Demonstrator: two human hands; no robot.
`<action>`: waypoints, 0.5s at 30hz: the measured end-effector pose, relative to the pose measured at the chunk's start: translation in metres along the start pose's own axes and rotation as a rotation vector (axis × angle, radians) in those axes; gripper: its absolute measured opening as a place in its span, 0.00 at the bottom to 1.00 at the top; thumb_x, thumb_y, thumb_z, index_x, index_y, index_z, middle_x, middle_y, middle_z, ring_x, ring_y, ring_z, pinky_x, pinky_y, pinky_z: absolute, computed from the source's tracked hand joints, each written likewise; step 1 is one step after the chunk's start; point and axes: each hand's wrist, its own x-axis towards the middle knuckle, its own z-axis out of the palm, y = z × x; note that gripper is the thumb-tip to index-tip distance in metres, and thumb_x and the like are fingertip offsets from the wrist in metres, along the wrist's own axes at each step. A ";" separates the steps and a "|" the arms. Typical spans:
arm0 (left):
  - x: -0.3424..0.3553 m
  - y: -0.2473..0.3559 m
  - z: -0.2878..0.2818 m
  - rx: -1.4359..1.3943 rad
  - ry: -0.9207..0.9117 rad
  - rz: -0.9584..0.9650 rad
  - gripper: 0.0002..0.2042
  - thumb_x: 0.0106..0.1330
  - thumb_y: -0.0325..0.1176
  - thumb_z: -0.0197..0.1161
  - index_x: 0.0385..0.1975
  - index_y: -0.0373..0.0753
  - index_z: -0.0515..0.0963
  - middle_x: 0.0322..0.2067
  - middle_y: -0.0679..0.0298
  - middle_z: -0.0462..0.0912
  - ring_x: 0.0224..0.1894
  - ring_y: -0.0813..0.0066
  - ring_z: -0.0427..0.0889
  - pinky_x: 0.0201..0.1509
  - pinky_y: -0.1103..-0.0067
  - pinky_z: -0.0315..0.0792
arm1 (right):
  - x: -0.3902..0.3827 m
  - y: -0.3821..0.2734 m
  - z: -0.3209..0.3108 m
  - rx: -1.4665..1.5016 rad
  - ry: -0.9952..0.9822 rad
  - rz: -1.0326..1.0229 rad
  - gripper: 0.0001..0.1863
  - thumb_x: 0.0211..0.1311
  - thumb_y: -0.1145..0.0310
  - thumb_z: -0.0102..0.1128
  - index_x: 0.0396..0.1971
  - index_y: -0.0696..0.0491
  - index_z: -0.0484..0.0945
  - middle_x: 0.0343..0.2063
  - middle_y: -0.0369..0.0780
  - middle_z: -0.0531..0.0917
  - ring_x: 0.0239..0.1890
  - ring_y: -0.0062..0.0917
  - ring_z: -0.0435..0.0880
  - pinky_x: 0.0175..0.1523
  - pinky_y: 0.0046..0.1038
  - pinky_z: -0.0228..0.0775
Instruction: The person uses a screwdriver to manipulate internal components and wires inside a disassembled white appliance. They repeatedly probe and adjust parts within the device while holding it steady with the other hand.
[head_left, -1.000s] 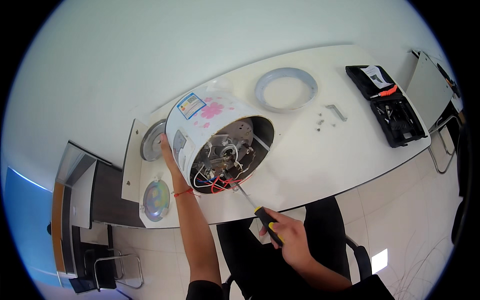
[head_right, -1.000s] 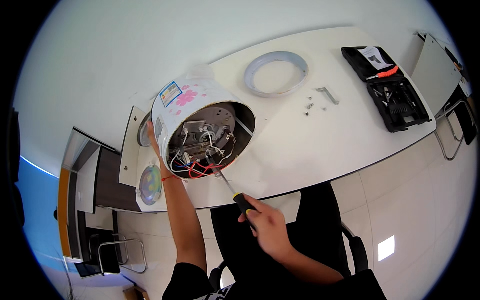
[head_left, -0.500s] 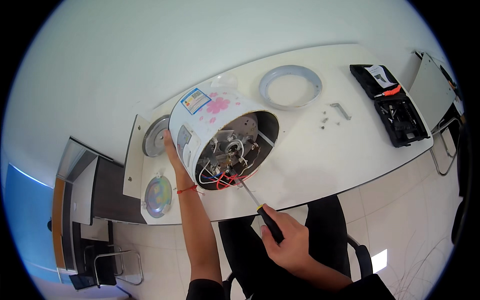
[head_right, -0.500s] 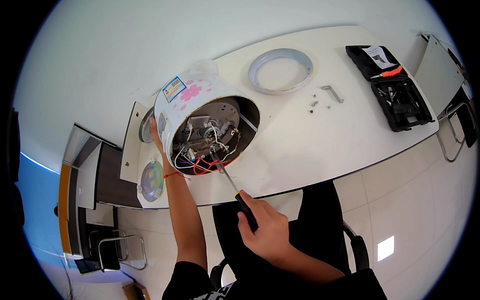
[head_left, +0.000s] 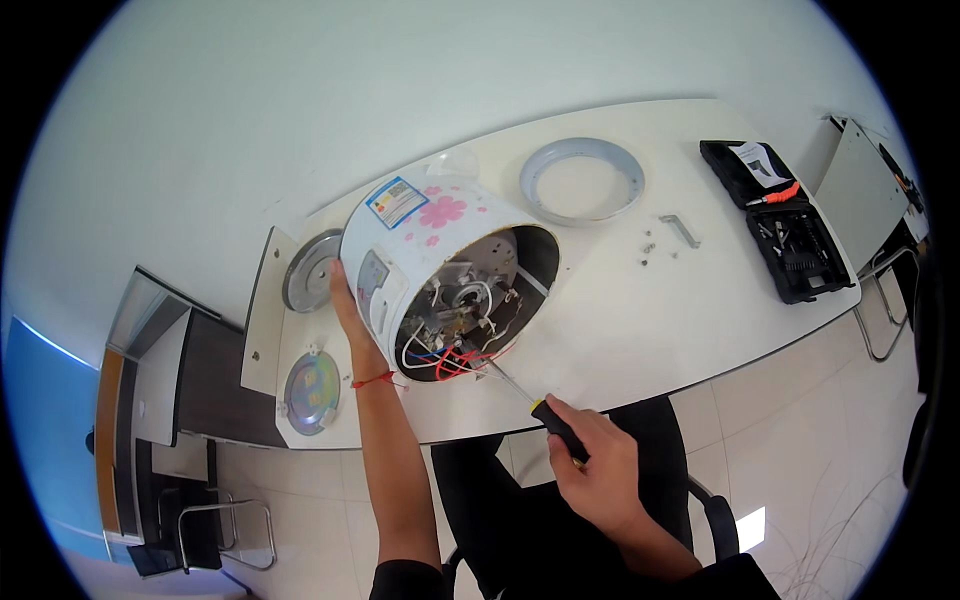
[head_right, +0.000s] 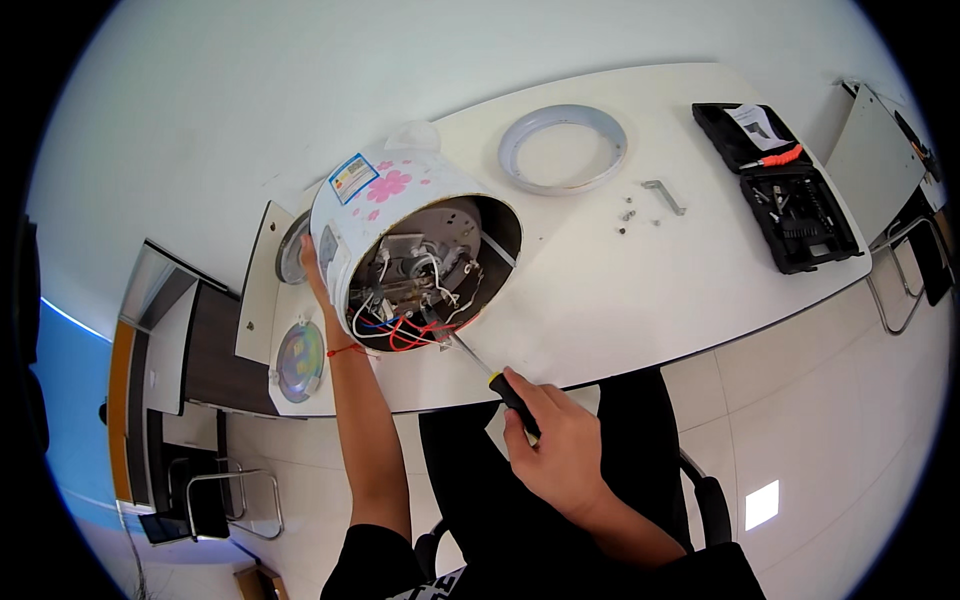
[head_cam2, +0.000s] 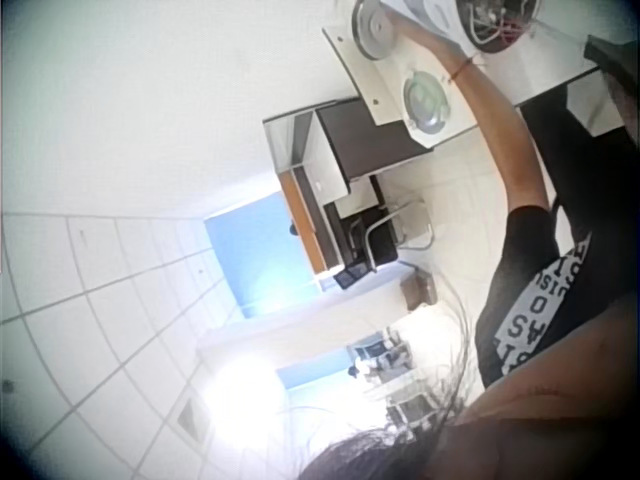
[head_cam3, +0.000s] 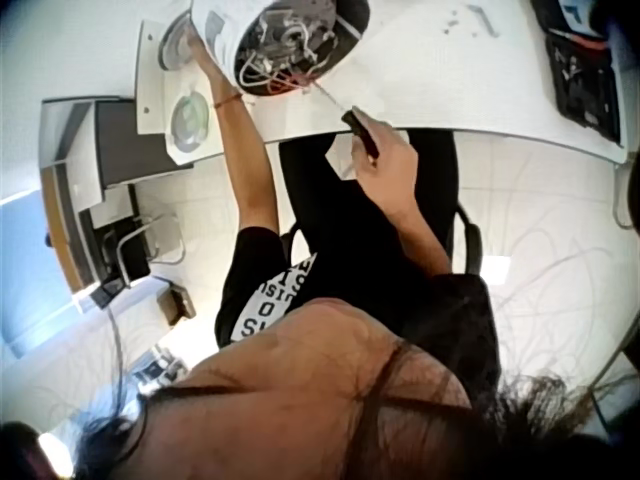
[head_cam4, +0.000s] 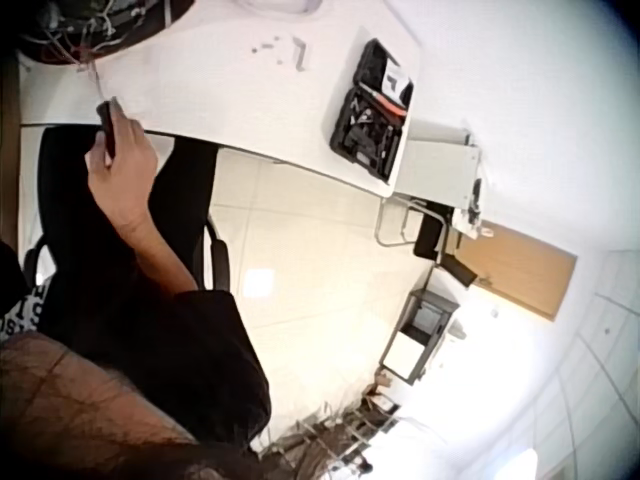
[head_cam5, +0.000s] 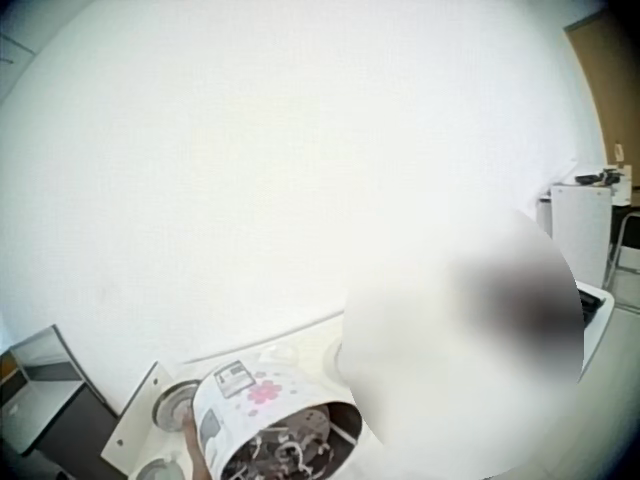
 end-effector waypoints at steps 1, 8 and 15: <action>0.000 0.000 -0.001 -0.001 0.004 0.003 0.37 0.73 0.62 0.49 0.66 0.33 0.69 0.60 0.52 0.77 0.58 0.60 0.80 0.62 0.69 0.73 | 0.001 -0.003 -0.001 -0.095 0.043 -0.085 0.19 0.66 0.74 0.56 0.56 0.61 0.77 0.35 0.40 0.85 0.24 0.23 0.80 0.29 0.23 0.69; 0.002 -0.007 -0.003 -0.069 0.064 0.042 0.34 0.75 0.59 0.49 0.64 0.32 0.70 0.58 0.53 0.79 0.57 0.61 0.81 0.61 0.69 0.75 | 0.017 0.010 -0.021 1.119 -0.036 0.460 0.27 0.67 0.63 0.46 0.58 0.69 0.71 0.40 0.54 0.84 0.22 0.24 0.75 0.28 0.24 0.67; 0.000 -0.006 -0.003 -0.029 0.045 0.048 0.33 0.75 0.58 0.49 0.66 0.35 0.69 0.60 0.56 0.77 0.58 0.63 0.78 0.63 0.71 0.72 | 0.018 -0.007 -0.020 0.134 0.020 0.012 0.19 0.58 0.80 0.58 0.51 0.61 0.81 0.38 0.41 0.86 0.25 0.17 0.75 0.32 0.20 0.68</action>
